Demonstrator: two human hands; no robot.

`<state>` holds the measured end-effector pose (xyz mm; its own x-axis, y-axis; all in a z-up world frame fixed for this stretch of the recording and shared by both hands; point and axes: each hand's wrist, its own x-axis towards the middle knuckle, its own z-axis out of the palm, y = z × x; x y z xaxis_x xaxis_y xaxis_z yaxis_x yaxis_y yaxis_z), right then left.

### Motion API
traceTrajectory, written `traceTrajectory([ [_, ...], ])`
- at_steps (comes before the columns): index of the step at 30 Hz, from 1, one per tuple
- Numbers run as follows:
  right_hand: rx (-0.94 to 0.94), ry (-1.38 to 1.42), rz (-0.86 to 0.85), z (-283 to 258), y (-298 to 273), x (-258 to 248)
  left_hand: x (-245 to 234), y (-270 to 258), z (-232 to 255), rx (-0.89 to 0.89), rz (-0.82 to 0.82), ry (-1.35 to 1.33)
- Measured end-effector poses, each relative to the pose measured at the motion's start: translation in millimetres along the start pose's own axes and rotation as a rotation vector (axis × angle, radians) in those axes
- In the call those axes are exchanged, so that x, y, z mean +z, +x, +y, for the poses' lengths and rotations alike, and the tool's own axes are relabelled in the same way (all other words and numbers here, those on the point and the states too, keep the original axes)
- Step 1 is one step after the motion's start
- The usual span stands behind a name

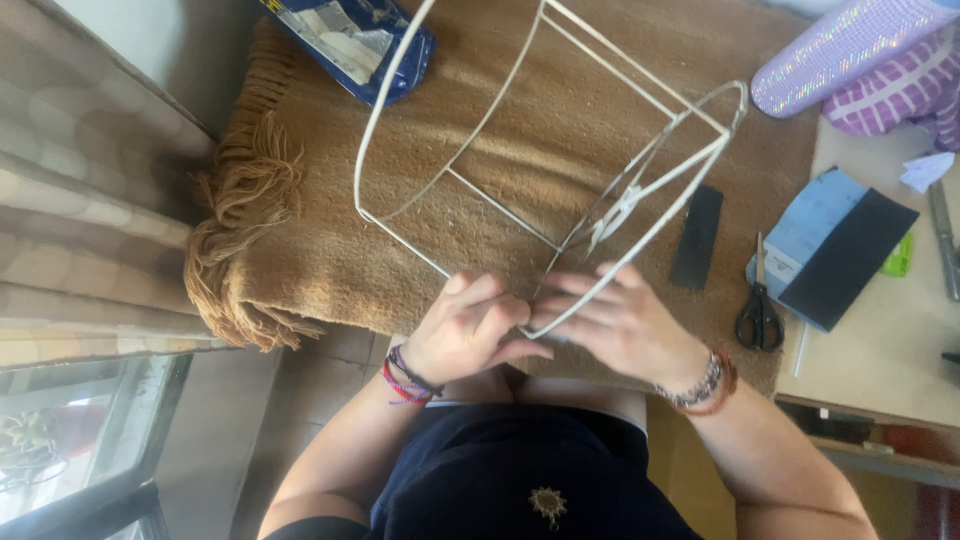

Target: Sanding a metal lampshade frame with a small piece of sandpaper on a desk.

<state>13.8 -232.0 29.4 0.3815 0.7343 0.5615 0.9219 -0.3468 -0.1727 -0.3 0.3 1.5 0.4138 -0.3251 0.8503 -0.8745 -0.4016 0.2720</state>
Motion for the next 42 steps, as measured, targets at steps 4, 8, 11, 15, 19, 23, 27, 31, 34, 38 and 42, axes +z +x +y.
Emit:
traceTrajectory([
  [4, 0.001, -0.202, -0.005, 20.1, -0.3, -10.7, 0.9, 1.2, -2.5, -0.004, 0.003, -0.004],
  [8, 0.008, -0.225, 0.001, -12.0, -10.1, 5.5, 1.2, 1.0, -0.5, -0.013, 0.007, -0.007],
  [11, 0.121, -0.412, 0.019, 38.1, -46.2, 12.8, -0.2, 1.9, 0.2, -0.028, -0.010, -0.015],
  [15, 0.241, -0.324, 0.050, 14.9, -34.4, 21.1, -1.1, 3.4, 1.3, -0.048, 0.004, 0.002],
  [19, 0.236, -0.110, 0.157, 6.1, -29.3, 28.4, -1.4, 1.3, -1.6, -0.052, -0.009, 0.001],
  [23, 0.311, -0.091, 0.240, 31.2, -36.5, 36.1, 3.3, -6.4, -3.0, -0.060, -0.010, 0.020],
  [27, 0.287, -0.077, 0.236, 6.1, -36.9, 41.6, 1.6, -4.1, -0.7, -0.069, -0.011, 0.009],
  [31, 0.347, -0.064, 0.322, 20.7, -46.7, 50.4, 4.0, -0.9, 1.0, -0.091, -0.001, -0.009],
  [34, 0.325, 0.099, 0.417, -12.1, -23.0, 45.7, 4.3, 9.4, 2.6, -0.106, 0.015, -0.019],
  [38, 0.489, 0.321, 0.556, -7.6, -35.8, 25.8, -2.6, 37.5, 2.5, -0.091, 0.025, -0.070],
  [42, 0.536, 0.210, 0.713, 23.0, -52.0, -19.9, -10.6, 58.8, -6.5, -0.123, 0.103, -0.125],
])
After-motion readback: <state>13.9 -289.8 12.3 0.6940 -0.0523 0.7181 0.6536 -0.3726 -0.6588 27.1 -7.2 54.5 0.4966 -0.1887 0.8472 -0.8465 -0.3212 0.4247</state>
